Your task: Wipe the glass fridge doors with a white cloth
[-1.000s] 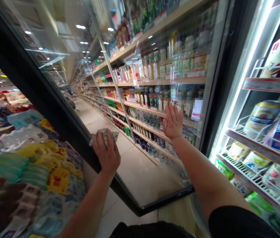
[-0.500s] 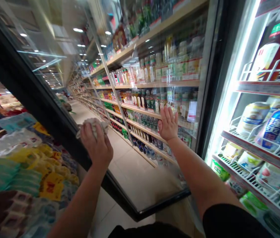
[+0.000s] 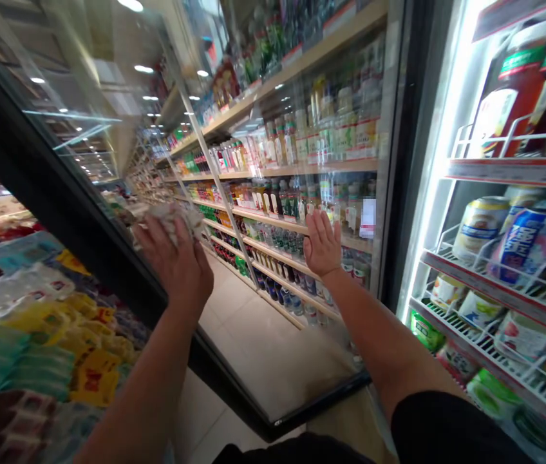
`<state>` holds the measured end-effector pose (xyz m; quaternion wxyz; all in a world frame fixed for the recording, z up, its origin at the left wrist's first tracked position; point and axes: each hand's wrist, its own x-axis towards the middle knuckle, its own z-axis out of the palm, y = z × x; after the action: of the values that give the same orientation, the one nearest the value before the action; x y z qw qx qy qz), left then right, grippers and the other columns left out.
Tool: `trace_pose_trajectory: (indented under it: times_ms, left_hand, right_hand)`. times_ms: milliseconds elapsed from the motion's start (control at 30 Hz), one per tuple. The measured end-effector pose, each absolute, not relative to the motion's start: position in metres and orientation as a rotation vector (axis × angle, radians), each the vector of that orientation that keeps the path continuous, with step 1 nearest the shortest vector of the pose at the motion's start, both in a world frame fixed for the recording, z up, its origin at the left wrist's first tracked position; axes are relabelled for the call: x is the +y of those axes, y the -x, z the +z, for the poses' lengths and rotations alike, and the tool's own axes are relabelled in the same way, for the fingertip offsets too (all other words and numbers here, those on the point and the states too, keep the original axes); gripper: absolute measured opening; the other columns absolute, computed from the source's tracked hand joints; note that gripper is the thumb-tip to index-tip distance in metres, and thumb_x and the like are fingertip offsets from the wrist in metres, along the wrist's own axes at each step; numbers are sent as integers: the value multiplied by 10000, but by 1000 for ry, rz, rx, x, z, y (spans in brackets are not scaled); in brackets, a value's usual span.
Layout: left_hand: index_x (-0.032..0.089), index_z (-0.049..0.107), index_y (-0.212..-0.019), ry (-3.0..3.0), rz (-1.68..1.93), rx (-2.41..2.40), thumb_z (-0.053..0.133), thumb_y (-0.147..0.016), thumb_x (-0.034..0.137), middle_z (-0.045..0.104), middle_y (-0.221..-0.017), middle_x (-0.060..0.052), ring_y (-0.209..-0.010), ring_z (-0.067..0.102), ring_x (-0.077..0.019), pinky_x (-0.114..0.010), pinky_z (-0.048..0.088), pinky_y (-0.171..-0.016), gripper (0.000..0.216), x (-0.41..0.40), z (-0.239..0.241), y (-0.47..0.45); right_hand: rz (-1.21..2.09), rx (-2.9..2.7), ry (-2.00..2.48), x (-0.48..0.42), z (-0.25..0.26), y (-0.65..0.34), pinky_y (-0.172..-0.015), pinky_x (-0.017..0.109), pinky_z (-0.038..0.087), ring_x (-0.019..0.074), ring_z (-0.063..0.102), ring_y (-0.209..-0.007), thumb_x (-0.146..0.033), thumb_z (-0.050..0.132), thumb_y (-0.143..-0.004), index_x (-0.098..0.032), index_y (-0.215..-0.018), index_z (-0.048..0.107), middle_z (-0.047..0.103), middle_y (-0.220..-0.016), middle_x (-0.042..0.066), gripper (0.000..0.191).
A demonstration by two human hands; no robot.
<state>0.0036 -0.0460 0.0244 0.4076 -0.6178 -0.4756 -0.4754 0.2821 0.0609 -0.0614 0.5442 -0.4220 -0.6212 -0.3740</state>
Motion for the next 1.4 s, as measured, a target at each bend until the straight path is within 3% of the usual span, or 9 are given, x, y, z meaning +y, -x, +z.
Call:
trace_pose_trajectory:
  times_ms: [67,167,267,500,767,1000,1133,1267,1400]
  left_hand:
    - [189,256,-1579,1541,-1206,-1157,430,-989,229,34,-1678,-76,-1545,-38,-330,-566,99,-1276,617,-45,21,-6]
    - [177,282,-1570,1619,-1111,-1040,478,-962,162,287,-1614,-158,-1546,90,-293,-515,167,-1269,640,-46,-23,-18]
    - [201,338,-1550,1726,-928,-953,483,-946,115,462,-1523,-127,-1527,203,-248,-434,198,-1262,628,-45,-49,-25]
    - [189,349,-1548,1593,-1229,-1082,490,-968,242,280,-1621,-156,-1548,113,-317,-542,134,-1268,599,-40,42,-15]
    - [177,368,-1534,1901,-708,-782,426,-938,85,468,-1529,-69,-1535,180,-220,-409,155,-1273,606,-41,-48,-44]
    - [197,309,-1563,1631,-1088,-1044,468,-967,210,262,-1630,-138,-1550,108,-293,-515,143,-1261,616,-34,51,-24]
    - [194,278,-1572,1591,-1094,-1045,456,-965,192,273,-1624,-140,-1548,108,-294,-520,193,-1251,633,-35,15,-32]
    - [223,337,-1550,1825,-767,-821,435,-931,89,439,-1544,-75,-1524,215,-226,-409,204,-1259,641,-36,-36,-43]
    - [229,360,-1542,1791,-877,-927,452,-952,149,420,-1553,-94,-1529,203,-235,-435,169,-1264,602,-35,3,-33]
  right_hand:
    - [-888,-1477,998,61,-61,-282,-1260,470,127,236,282,-1525,-309,279,-1018,-168,-1615,158,416,-1586,123,626]
    - [-876,-1482,999,60,-61,-283,-1260,470,134,236,280,-1525,-303,294,-1014,-172,-1614,165,411,-1590,120,628]
    - [-879,-1481,993,59,-61,-283,-1259,472,142,231,276,-1527,-296,302,-1010,-171,-1611,177,419,-1584,123,627]
    - [-856,-1485,1009,60,-62,-284,-1251,483,157,241,283,-1524,-302,299,-1008,-164,-1602,225,425,-1579,130,614]
    - [-853,-1493,1006,60,-62,-283,-1256,476,141,239,284,-1524,-296,311,-1005,-170,-1611,185,408,-1591,128,632]
    - [-867,-1485,976,60,-61,-282,-1255,480,151,237,270,-1530,-290,326,-1006,-173,-1612,180,402,-1594,128,634]
    - [-844,-1503,1037,61,-63,-282,-1254,488,155,245,289,-1522,-309,293,-1008,-166,-1595,246,409,-1589,129,606]
    - [-825,-1507,1042,62,-64,-283,-1253,494,150,247,299,-1518,-314,292,-1007,-166,-1587,269,426,-1578,133,600]
    - [-845,-1502,1028,62,-63,-283,-1250,497,157,256,306,-1515,-312,305,-1007,-167,-1597,241,417,-1582,141,611]
